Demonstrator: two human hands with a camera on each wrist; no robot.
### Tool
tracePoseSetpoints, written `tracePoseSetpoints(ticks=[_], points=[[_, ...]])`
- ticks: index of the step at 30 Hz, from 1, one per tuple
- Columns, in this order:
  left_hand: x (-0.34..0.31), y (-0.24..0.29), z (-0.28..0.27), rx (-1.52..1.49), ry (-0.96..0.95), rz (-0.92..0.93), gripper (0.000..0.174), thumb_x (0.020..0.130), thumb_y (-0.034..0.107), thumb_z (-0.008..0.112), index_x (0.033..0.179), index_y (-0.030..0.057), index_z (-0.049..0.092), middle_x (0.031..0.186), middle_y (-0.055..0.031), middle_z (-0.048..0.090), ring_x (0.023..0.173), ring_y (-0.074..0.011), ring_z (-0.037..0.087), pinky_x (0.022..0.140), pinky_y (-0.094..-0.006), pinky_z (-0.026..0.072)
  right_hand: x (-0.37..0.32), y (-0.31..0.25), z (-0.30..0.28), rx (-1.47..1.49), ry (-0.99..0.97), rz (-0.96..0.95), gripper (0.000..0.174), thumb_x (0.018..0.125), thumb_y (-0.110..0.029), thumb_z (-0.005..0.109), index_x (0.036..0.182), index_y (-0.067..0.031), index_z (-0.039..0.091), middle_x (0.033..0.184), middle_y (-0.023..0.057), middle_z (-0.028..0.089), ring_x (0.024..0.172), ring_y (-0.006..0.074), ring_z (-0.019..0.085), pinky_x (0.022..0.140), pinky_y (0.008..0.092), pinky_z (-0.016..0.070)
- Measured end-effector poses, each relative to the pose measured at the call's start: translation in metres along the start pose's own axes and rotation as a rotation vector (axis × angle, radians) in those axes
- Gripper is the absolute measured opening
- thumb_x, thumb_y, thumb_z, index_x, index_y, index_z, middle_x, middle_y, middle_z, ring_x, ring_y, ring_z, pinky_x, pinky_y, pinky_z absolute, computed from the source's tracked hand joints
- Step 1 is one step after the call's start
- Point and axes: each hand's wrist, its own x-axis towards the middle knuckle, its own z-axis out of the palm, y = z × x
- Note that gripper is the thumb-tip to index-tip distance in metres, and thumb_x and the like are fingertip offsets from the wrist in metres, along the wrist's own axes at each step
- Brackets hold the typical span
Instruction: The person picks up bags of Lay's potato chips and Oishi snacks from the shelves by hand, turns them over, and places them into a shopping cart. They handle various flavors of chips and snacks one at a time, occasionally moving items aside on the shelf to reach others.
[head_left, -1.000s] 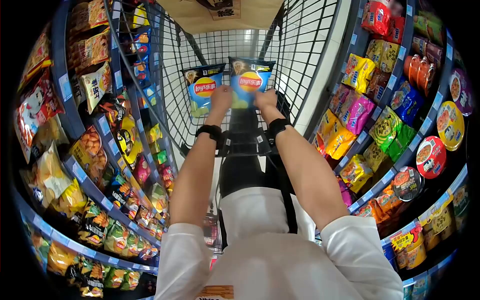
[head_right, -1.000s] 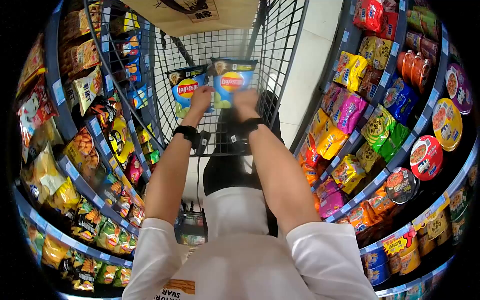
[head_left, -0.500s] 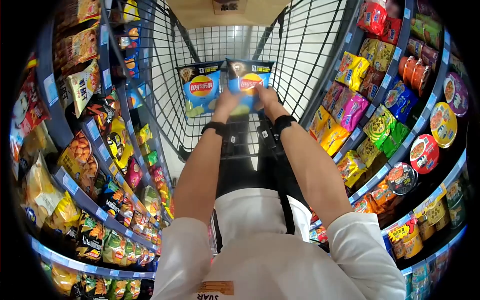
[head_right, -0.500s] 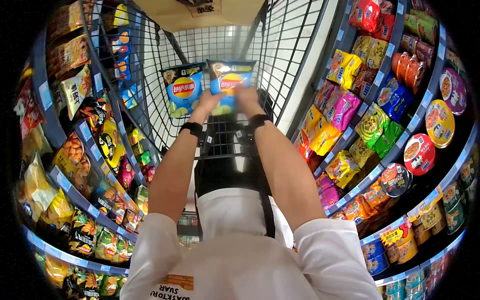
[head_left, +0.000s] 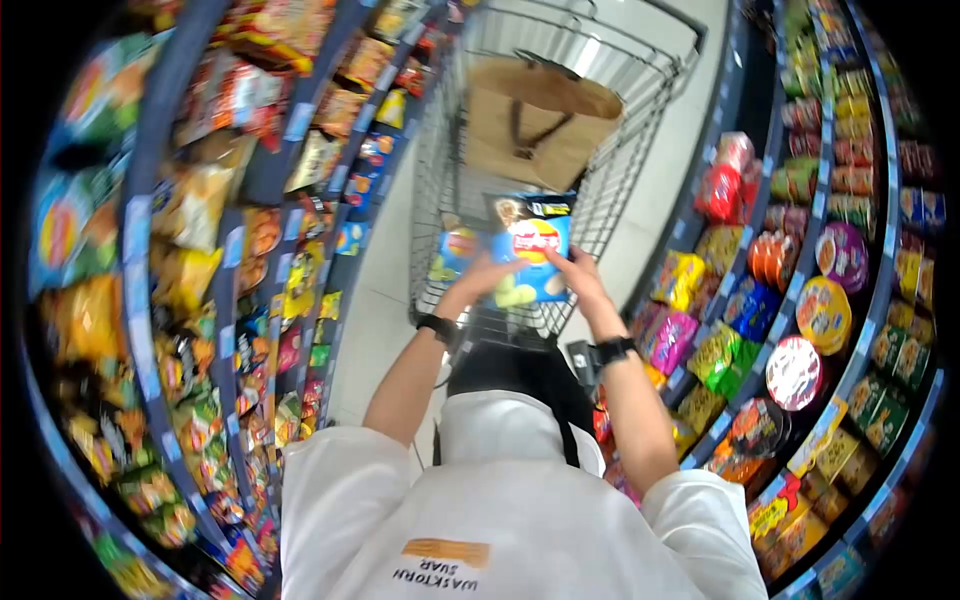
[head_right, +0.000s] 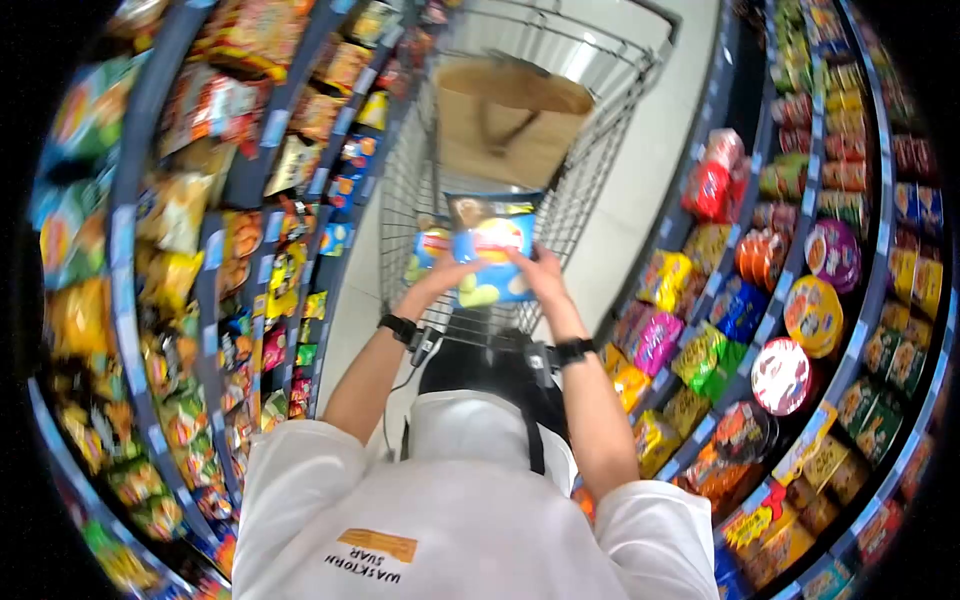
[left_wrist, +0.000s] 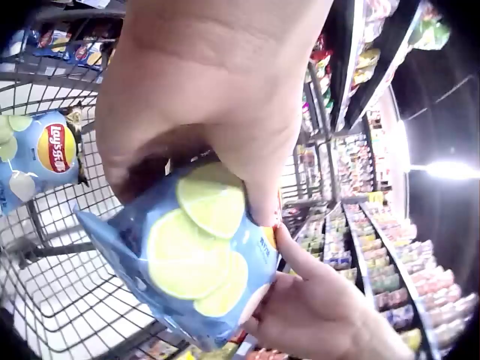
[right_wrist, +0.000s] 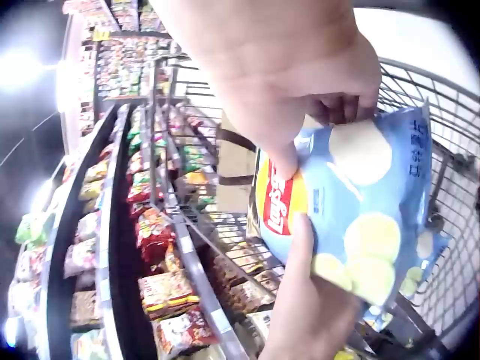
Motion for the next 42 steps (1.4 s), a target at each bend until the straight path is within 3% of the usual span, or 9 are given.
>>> tracePoseSetpoints(ticks=[3,8,13,17,21,26,29,35,42], points=[[-0.07,0.035,0.012,-0.196,-0.097,0.021,0.057,0.088,0.025,0.072,0.134,0.0003,0.05,0.123,-0.0069,0.062,0.107,-0.0168,0.061,0.093,-0.0311,0.0499,-0.036,-0.011,-0.022,-0.01,-0.283,-0.097,0.056,0.088,-0.032,0.074,0.126,0.0043,0.057,0.105,0.0072,0.067,0.096,0.0149,0.062,0.085,0.0296,0.0496],[-0.16,0.013,0.044,-0.232,0.018,0.151,0.052,0.09,0.022,0.071,0.133,0.0004,0.051,0.124,-0.0082,0.063,0.108,-0.0169,0.061,0.096,-0.0318,0.0494,-0.112,0.015,-0.017,0.087,-0.483,-0.258,0.065,0.088,-0.023,0.073,0.141,-0.0004,0.042,0.123,0.0088,0.058,0.11,0.0158,0.056,0.093,0.0308,0.0477],[-0.267,-0.051,0.084,-0.336,0.186,0.224,0.059,0.083,0.022,0.078,0.132,0.0018,0.053,0.123,-0.0076,0.063,0.109,-0.0165,0.061,0.095,-0.0325,0.0505,-0.179,0.077,-0.005,-0.053,-0.648,-0.296,0.073,0.082,-0.027,0.078,0.139,0.0019,0.043,0.126,0.0093,0.058,0.112,0.0175,0.057,0.097,0.0328,0.0475],[-0.342,-0.11,0.106,-0.348,0.36,0.374,0.073,0.08,0.03,0.081,0.137,0.0001,0.047,0.128,-0.0103,0.06,0.114,-0.0175,0.058,0.099,-0.0321,0.0473,-0.238,0.1,0.019,0.014,-0.844,-0.232,0.062,0.084,-0.019,0.077,0.134,0.0021,0.048,0.124,0.0095,0.061,0.11,0.018,0.06,0.096,0.0325,0.0487],[-0.414,-0.161,0.119,-0.379,0.591,0.397,0.063,0.091,0.03,0.069,0.141,0.0001,0.043,0.135,-0.0094,0.054,0.12,-0.017,0.053,0.105,-0.032,0.042,-0.268,0.128,0.061,-0.088,-1.01,-0.176,0.056,0.085,-0.009,0.073,0.134,0.0022,0.048,0.123,0.0101,0.062,0.108,0.0182,0.061,0.096,0.0328,0.0489],[-0.504,-0.252,0.135,-0.488,0.909,0.539,0.069,0.091,0.031,0.07,0.143,-0.0016,0.039,0.139,-0.0116,0.051,0.127,-0.0184,0.047,0.107,-0.0326,0.0375,-0.326,0.157,0.145,-0.317,-1.211,-0.153,0.06,0.084,-0.01,0.074,0.136,0.0029,0.046,0.124,0.0104,0.061,0.111,0.0189,0.06,0.098,0.0322,0.0473],[-0.564,-0.299,0.15,-0.483,1.115,0.523,0.082,0.086,0.038,0.075,0.141,-0.0089,0.037,0.137,-0.0202,0.051,0.125,-0.0247,0.051,0.105,-0.0354,0.0414,-0.359,0.2,0.205,-0.397,-1.271,-0.197,0.064,0.084,-0.01,0.075,0.138,0.0054,0.043,0.126,0.0109,0.059,0.111,0.0189,0.059,0.098,0.0313,0.0466],[-0.69,-0.385,0.145,-0.576,1.307,0.555,0.074,0.085,0.032,0.076,0.137,-0.0094,0.043,0.127,-0.0173,0.059,0.114,-0.0212,0.059,0.096,-0.0334,0.0489,-0.469,0.261,0.297,-0.59,-1.487,-0.222,0.074,0.089,-0.031,0.072,0.142,0.0059,0.037,0.136,0.0126,0.052,0.123,0.0203,0.05,0.105,0.0342,0.0402],[-0.786,-0.44,0.123,-0.488,1.391,0.65,0.052,0.088,0.018,0.072,0.131,-0.0008,0.05,0.118,-0.0066,0.063,0.106,-0.0136,0.059,0.093,-0.03,0.0484,-0.587,0.298,0.354,-0.532,-1.447,-0.428,0.055,0.091,-0.025,0.068,0.132,0.0055,0.047,0.128,0.0121,0.056,0.114,0.018,0.053,0.097,0.0318,0.0424]])
